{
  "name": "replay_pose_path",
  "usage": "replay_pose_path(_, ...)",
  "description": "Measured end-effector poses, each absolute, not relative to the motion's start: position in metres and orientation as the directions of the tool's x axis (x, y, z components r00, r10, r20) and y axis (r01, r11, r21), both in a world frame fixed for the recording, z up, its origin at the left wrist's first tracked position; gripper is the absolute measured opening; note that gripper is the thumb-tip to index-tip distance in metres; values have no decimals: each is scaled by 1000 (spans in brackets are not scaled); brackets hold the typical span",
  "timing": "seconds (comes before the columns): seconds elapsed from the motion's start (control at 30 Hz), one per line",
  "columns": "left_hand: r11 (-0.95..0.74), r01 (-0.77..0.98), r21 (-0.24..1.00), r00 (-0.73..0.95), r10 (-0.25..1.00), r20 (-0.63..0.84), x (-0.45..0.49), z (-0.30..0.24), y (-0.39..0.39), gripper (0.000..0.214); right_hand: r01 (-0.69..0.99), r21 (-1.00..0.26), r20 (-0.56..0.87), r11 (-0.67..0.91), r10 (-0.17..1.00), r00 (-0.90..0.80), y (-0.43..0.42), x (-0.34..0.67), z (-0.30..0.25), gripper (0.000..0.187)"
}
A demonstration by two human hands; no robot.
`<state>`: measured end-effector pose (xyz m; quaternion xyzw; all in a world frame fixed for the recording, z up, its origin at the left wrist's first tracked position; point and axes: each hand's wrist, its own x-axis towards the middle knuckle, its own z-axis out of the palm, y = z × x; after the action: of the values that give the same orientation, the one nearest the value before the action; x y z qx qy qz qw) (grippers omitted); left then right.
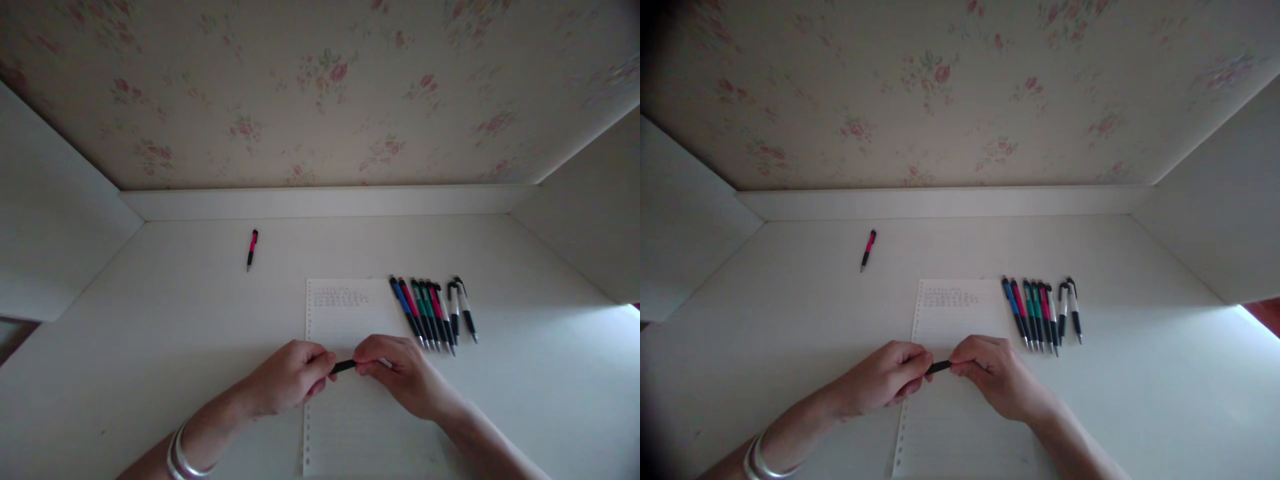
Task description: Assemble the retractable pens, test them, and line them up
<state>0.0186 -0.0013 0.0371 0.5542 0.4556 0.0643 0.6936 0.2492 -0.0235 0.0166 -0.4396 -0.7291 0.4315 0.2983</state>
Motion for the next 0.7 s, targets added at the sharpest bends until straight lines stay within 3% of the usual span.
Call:
replay_pose_path(0.1, 400, 425, 812, 576, 573, -583, 18, 37, 0, 41, 375, -889, 78, 263, 893, -443, -24, 248, 19, 22)
replay_pose_path(0.17, 349, 436, 829, 553, 624, -553, 20, 39, -2, 43, 398, -888, 58, 229, 916, -398, -25, 247, 21, 22)
replay_pose_path(0.33, -62, 485, 872, 532, 812, -238, 23, 40, -13, 34, 412, -905, -33, 108, 947, -319, -29, 246, 26, 33)
replay_pose_path(0.4, -288, 540, 791, 562, 823, -83, 22, 35, -15, 25, 495, -858, -33, 139, 946, -324, -30, 244, 27, 39)
replay_pose_path(0.5, -555, 609, 567, 629, 773, 82, 18, 25, -16, 24, 580, -791, -5, 198, 944, -329, -30, 241, 28, 40)
replay_pose_path(0.6, -629, 628, 458, 654, 746, 129, 16, 19, -17, 24, 566, -787, 32, 247, 931, -362, -31, 240, 28, 33)
replay_pose_path(0.7, -580, 627, 519, 636, 766, 88, 17, 22, -19, 26, 541, -791, 55, 287, 913, -404, -32, 242, 27, 28)
